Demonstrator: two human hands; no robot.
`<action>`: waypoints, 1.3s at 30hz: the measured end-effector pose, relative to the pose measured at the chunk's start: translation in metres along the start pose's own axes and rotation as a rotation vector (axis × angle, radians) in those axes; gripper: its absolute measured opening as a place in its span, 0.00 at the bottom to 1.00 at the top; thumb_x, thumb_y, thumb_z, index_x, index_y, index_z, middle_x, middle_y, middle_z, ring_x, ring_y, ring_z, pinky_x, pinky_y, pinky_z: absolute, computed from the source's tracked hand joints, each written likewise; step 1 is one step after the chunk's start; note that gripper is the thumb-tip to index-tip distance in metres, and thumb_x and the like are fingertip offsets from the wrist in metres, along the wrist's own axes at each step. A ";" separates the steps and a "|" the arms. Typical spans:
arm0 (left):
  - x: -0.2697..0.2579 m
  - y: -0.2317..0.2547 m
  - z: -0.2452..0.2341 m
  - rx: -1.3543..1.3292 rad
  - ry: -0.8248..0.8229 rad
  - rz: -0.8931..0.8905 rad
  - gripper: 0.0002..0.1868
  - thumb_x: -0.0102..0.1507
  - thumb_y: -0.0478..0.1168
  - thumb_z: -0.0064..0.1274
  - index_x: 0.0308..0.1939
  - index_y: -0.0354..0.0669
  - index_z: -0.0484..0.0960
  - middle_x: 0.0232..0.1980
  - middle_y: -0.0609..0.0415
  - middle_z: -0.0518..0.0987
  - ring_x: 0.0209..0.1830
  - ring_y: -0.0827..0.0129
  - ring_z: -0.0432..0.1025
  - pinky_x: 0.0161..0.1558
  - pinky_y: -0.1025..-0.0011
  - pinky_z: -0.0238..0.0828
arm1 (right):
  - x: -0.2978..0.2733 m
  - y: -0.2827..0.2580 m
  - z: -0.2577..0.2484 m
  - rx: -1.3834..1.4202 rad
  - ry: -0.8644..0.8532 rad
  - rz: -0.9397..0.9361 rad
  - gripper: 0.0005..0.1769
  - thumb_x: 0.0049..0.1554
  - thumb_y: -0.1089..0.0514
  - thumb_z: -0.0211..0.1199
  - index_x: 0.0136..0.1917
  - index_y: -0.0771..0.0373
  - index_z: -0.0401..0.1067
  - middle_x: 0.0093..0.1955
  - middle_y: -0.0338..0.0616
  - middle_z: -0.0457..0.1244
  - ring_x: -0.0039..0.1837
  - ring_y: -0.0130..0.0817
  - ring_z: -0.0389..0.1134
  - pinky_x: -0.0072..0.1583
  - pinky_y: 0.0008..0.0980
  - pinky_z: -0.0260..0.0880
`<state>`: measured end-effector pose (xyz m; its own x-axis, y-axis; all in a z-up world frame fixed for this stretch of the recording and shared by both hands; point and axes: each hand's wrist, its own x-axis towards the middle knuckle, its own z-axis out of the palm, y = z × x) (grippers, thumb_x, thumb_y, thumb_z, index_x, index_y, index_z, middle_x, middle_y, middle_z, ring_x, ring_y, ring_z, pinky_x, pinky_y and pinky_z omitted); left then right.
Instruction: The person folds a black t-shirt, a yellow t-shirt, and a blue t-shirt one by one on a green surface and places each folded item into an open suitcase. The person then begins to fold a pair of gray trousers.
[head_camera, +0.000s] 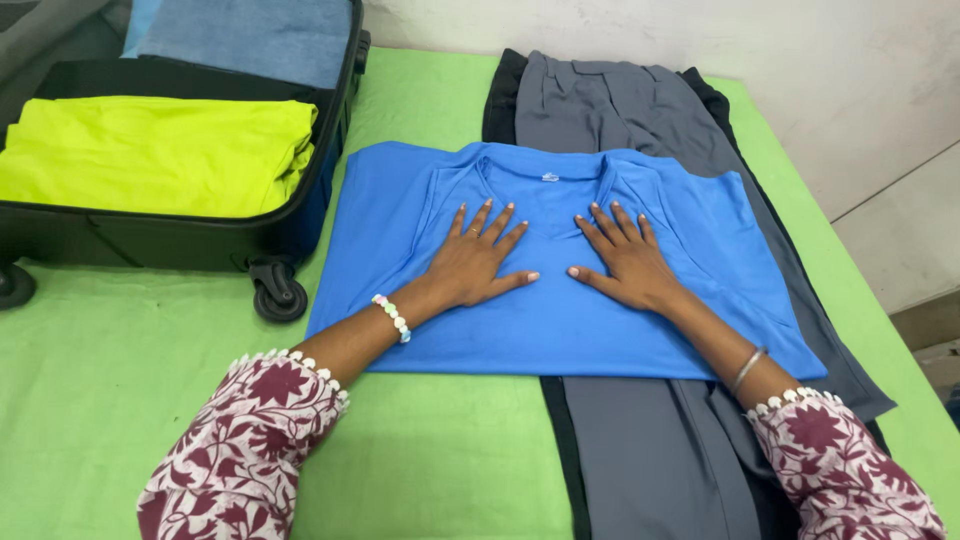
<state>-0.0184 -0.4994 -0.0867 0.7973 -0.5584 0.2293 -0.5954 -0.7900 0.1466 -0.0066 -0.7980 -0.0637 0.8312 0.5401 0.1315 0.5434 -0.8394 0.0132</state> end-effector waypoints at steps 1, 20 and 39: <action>0.001 -0.002 0.002 0.001 0.001 -0.003 0.49 0.64 0.77 0.29 0.78 0.49 0.57 0.82 0.40 0.49 0.81 0.40 0.39 0.73 0.34 0.27 | -0.001 0.001 0.002 -0.008 0.007 -0.004 0.50 0.58 0.22 0.45 0.83 0.50 0.48 0.85 0.51 0.40 0.85 0.56 0.33 0.77 0.65 0.29; -0.037 0.066 -0.015 -0.156 -0.034 0.484 0.46 0.66 0.75 0.32 0.75 0.46 0.64 0.80 0.44 0.57 0.83 0.45 0.42 0.78 0.41 0.29 | -0.002 -0.017 -0.033 0.354 0.035 -0.275 0.25 0.63 0.52 0.55 0.70 0.62 0.66 0.75 0.49 0.59 0.78 0.48 0.57 0.77 0.49 0.51; -0.039 0.064 -0.011 -0.149 -0.014 0.504 0.45 0.66 0.75 0.28 0.77 0.53 0.63 0.82 0.49 0.55 0.83 0.46 0.43 0.78 0.41 0.30 | 0.098 0.137 0.026 0.628 0.074 -0.084 0.17 0.61 0.59 0.63 0.64 0.58 0.77 0.73 0.41 0.65 0.85 0.45 0.49 0.81 0.47 0.44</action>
